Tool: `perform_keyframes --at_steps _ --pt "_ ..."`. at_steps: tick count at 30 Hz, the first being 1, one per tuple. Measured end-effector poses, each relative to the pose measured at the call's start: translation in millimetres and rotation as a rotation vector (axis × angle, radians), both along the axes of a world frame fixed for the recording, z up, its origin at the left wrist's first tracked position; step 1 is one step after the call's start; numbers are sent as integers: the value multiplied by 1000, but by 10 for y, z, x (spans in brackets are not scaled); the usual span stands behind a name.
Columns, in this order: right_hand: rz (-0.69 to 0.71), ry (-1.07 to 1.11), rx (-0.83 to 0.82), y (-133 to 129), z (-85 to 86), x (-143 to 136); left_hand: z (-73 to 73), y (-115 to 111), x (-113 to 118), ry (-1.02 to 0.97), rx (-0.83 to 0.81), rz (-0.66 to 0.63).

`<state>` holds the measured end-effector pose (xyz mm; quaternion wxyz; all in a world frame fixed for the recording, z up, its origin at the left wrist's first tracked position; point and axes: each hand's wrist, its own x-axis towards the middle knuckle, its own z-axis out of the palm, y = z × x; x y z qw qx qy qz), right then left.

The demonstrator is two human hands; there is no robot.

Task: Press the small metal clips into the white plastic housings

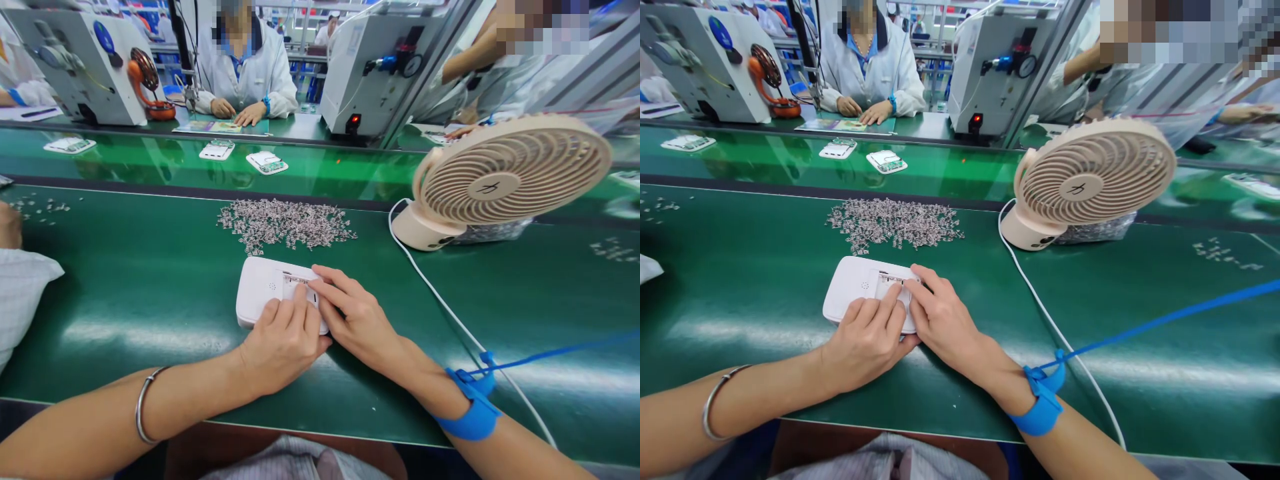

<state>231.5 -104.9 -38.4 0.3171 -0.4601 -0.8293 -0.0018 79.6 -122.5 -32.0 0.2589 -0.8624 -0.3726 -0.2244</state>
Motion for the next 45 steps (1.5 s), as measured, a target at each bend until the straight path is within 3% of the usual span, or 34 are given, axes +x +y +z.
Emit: perform_keyframes --at_steps 8,13,18,26,29,32,37,40,43,45 --pt "58 -74 -22 26 49 -1 16 7 24 21 13 26" --pt "-30 180 -112 81 -7 -49 2 -18 23 30 1 39" --pt "-210 340 -351 204 -3 -137 -7 -28 16 61 -11 32" --pt "-184 461 -383 185 -7 -187 82 -53 -16 161 -8 56" --pt "-198 526 -385 176 -49 -197 146 -18 -21 254 -41 153" --pt "-187 512 -364 174 -68 -191 206 157 -91 315 -140 351" --pt "-153 456 -332 135 -69 -173 319 717 -515 262 -475 728" --pt "-150 411 -332 110 -81 -165 333 953 -764 217 -454 878" --pt "-151 348 -314 95 -100 -165 282 984 -768 180 -302 890" --pt "-156 319 -303 96 -111 -169 232 915 -640 187 -285 776"
